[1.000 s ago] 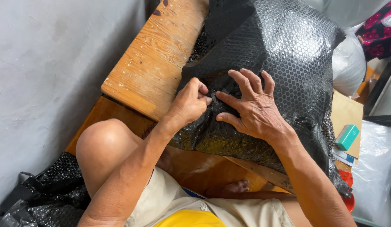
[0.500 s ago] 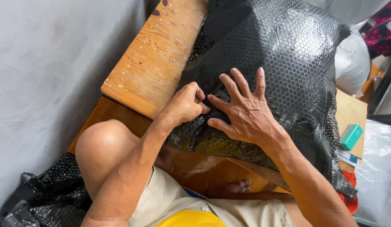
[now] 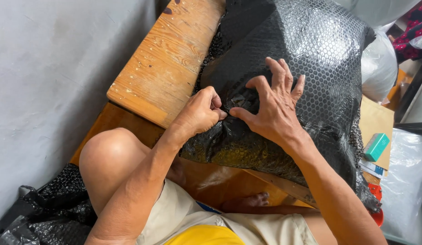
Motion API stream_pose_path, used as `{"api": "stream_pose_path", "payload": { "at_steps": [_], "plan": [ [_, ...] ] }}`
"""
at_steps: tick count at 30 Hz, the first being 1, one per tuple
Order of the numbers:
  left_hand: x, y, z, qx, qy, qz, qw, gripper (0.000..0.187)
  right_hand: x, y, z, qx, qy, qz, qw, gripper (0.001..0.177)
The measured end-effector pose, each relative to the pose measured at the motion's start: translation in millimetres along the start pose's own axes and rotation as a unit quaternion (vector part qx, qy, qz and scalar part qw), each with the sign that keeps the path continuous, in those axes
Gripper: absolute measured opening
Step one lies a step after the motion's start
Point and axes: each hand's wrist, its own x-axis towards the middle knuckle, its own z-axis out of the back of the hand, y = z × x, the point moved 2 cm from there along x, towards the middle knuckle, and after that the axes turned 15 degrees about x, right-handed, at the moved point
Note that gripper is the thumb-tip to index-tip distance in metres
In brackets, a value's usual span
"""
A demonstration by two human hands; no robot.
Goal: Wrapping an object in black bubble wrap and securing it with clear tape using a handheld tape dispenser.
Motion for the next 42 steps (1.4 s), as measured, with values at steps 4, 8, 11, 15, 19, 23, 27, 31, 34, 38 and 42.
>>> {"api": "stream_pose_path", "payload": {
  "at_steps": [4,8,11,15,19,23,27,31,34,38,42],
  "plan": [
    [3,5,-6,0.005,-0.017,-0.008,1.000,0.020,6,-7,-12,-0.039,0.037,-0.036,0.998,0.083],
    [6,7,-8,0.020,-0.009,-0.006,1.000,0.023,7,-8,-8,-0.015,0.039,-0.051,0.998,0.076],
    [3,3,-5,0.029,-0.008,-0.015,0.999,0.021,8,-2,2,0.031,0.034,-0.069,0.997,0.059],
    [4,2,-2,0.030,0.013,-0.011,0.999,0.017,7,1,6,0.093,0.010,-0.108,0.990,0.046],
    [4,5,-1,0.036,0.012,-0.012,0.999,0.018,7,-8,-4,0.084,-0.021,-0.110,0.990,0.029],
    [5,6,-3,0.037,0.010,-0.011,0.999,0.018,9,-9,-16,0.003,-0.038,-0.122,0.992,0.054],
    [-1,4,-3,0.067,-0.063,-0.106,0.990,0.022,8,-7,-18,-0.005,-0.075,-0.106,0.992,0.039],
    [-24,-22,1,0.143,-0.284,-0.261,0.911,0.021,7,-5,-16,-0.013,-0.073,-0.098,0.992,0.039],
    [-39,-30,-10,0.221,-0.247,-0.319,0.888,0.029,7,-5,-21,-0.036,-0.068,-0.097,0.992,0.050],
    [-37,-17,-40,0.307,-0.181,-0.281,0.891,0.039,8,-4,-27,-0.068,-0.061,-0.115,0.989,0.054],
    [-37,-13,-50,0.341,-0.172,-0.260,0.887,0.041,9,-5,-34,-0.086,-0.048,-0.138,0.986,0.055]
  ]
}}
